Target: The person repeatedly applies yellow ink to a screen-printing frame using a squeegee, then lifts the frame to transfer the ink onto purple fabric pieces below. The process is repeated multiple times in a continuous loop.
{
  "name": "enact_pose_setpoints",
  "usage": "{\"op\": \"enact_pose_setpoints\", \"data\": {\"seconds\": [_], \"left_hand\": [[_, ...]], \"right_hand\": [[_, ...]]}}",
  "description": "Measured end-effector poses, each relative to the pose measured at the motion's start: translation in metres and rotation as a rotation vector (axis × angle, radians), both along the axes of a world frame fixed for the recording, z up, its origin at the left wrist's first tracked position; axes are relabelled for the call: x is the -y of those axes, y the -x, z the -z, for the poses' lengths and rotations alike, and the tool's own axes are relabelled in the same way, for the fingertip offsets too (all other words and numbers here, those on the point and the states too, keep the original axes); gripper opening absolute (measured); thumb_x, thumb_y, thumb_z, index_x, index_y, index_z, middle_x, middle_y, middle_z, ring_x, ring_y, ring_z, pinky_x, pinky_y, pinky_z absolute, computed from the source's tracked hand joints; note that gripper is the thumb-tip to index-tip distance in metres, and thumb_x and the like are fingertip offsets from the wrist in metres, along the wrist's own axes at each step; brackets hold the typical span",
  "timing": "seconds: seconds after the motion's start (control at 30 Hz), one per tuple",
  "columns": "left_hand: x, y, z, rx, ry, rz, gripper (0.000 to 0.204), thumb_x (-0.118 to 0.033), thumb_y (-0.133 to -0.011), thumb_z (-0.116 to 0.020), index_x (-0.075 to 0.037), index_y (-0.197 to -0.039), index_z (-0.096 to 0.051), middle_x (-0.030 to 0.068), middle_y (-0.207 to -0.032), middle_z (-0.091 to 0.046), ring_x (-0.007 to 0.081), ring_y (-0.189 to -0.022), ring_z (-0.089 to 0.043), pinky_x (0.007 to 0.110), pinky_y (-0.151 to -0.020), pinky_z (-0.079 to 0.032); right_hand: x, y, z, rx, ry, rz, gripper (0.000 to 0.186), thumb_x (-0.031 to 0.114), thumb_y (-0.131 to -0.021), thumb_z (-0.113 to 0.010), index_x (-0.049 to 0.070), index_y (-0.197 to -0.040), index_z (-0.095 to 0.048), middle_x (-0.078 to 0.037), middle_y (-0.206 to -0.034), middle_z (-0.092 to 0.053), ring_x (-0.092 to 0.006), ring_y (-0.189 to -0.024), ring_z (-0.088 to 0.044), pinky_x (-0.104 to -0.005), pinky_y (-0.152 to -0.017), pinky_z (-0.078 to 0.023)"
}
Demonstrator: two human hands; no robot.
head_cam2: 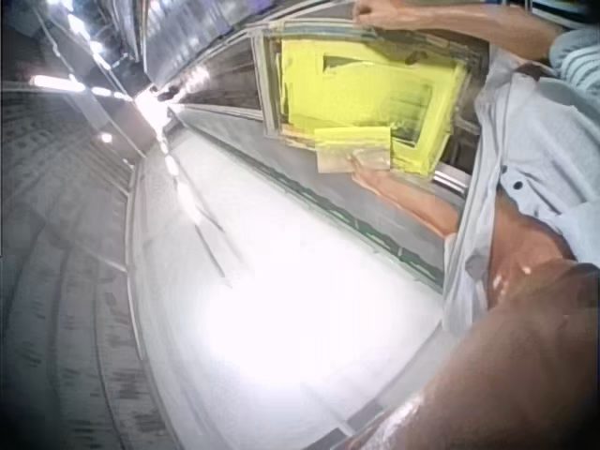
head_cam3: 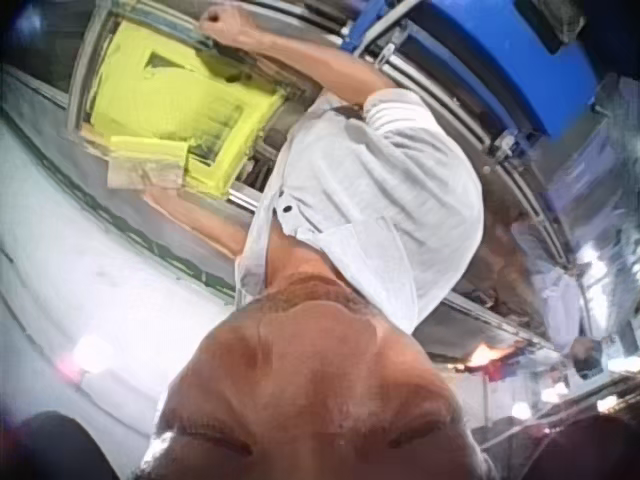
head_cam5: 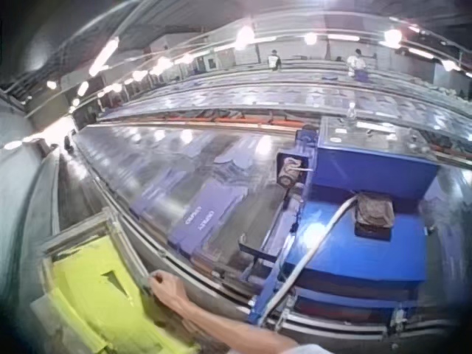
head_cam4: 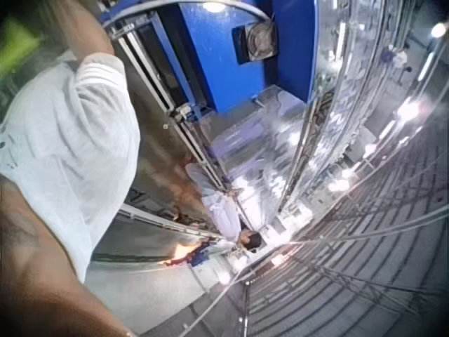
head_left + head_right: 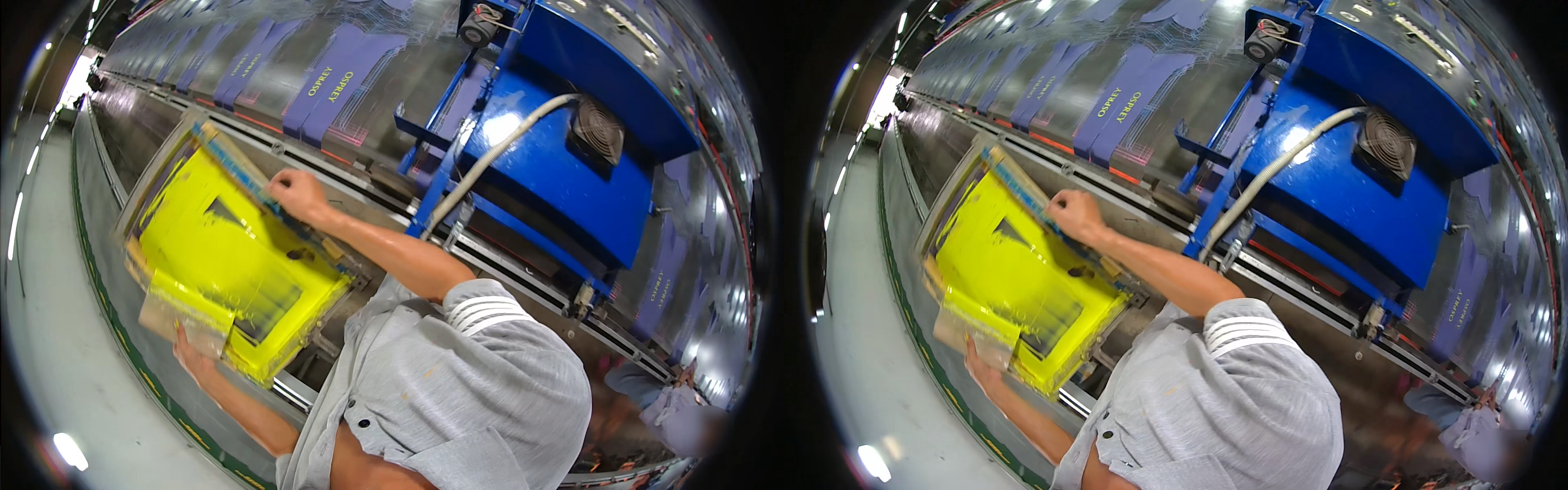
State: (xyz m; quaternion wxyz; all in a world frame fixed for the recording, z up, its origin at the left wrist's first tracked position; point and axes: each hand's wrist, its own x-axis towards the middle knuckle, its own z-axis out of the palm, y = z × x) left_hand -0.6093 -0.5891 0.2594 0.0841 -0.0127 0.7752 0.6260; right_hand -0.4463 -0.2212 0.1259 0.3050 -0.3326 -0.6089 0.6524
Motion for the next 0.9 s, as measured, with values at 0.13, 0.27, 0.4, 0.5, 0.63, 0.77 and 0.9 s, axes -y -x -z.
{"op": "enact_pose_setpoints", "data": {"seconds": [0.13, 0.27, 0.4, 0.5, 0.63, 0.77, 0.9], "left_hand": [[0.023, -0.011, 0.009, 0.040, 0.018, -0.071, 0.065, -0.032, -0.096, -0.068, 0.009, -0.142, -0.047, 0.0240, -0.138, -0.055, 0.0359, -0.116, -0.061, 0.049, -0.094, -0.055], [0.004, -0.009, -0.006, 0.048, 0.037, -0.028, 0.065, -0.032, -0.097, -0.067, 0.010, -0.142, -0.047, 0.0224, -0.137, -0.056, 0.0358, -0.117, -0.061, 0.050, -0.095, -0.055], [-0.059, 0.039, -0.010, 0.046, 0.100, 0.121, 0.061, -0.028, -0.097, -0.067, 0.012, -0.139, -0.048, 0.0222, -0.135, -0.057, 0.0351, -0.115, -0.062, 0.049, -0.094, -0.054], [-0.116, 0.096, 0.004, 0.075, 0.105, 0.246, 0.059, -0.026, -0.097, -0.067, 0.013, -0.137, -0.049, 0.0219, -0.133, -0.058, 0.0338, -0.113, -0.063, 0.047, -0.094, -0.054], [-0.214, 0.164, 0.038, 0.077, 0.098, 0.469, 0.057, -0.024, -0.098, -0.068, 0.014, -0.136, -0.050, 0.0200, -0.131, -0.061, 0.0303, -0.110, -0.064, 0.044, -0.092, -0.054], [-0.270, 0.195, 0.054, 0.081, 0.096, 0.622, 0.055, -0.023, -0.098, -0.068, 0.014, -0.135, -0.051, 0.0186, -0.130, -0.062, 0.0278, -0.109, -0.065, 0.041, -0.090, -0.054], [-0.304, 0.214, 0.054, 0.094, 0.093, 0.685, 0.054, -0.023, -0.098, -0.070, 0.013, -0.134, -0.053, 0.0178, -0.128, -0.063, 0.0256, -0.106, -0.065, 0.039, -0.088, -0.055]], "right_hand": [[0.008, 0.007, 0.010, -0.012, 0.077, -0.058, 0.032, 0.033, -0.084, -0.067, 0.004, -0.095, -0.077, -0.025, -0.084, -0.072, -0.0436, -0.084, -0.069, -0.0497, -0.080, -0.054], [-0.001, -0.007, -0.018, 0.003, 0.130, -0.023, 0.029, 0.031, -0.084, -0.068, 0.004, -0.093, -0.077, -0.027, -0.081, -0.070, -0.0453, -0.082, -0.069, -0.0512, -0.077, -0.053], [-0.033, 0.004, -0.006, 0.032, 0.091, 0.170, 0.029, 0.030, -0.085, -0.067, 0.004, -0.094, -0.077, -0.022, -0.078, -0.071, -0.0365, -0.073, -0.071, -0.0458, -0.071, -0.053], [-0.065, -0.001, 0.004, 0.043, 0.095, 0.302, 0.027, 0.025, -0.086, -0.067, 0.003, -0.096, -0.078, -0.020, -0.085, -0.074, -0.0320, -0.079, -0.073, -0.0408, -0.073, -0.054], [-0.106, 0.005, 0.013, 0.047, 0.064, 0.510, 0.029, 0.028, -0.085, -0.071, 0.001, -0.094, -0.075, -0.022, -0.073, -0.069, -0.0355, -0.068, -0.070, -0.0447, -0.067, -0.052], [-0.111, 0.005, 0.024, 0.092, 0.058, 0.638, 0.029, 0.027, -0.086, -0.070, 0.000, -0.095, -0.075, -0.019, -0.069, -0.068, -0.0304, -0.061, -0.066, -0.0417, -0.065, -0.050], [-0.114, 0.005, 0.028, 0.086, 0.078, 0.684, 0.030, 0.028, -0.087, -0.069, 0.000, -0.097, -0.074, -0.015, -0.071, -0.068, -0.0225, -0.060, -0.061, -0.0379, -0.063, -0.048]]}}
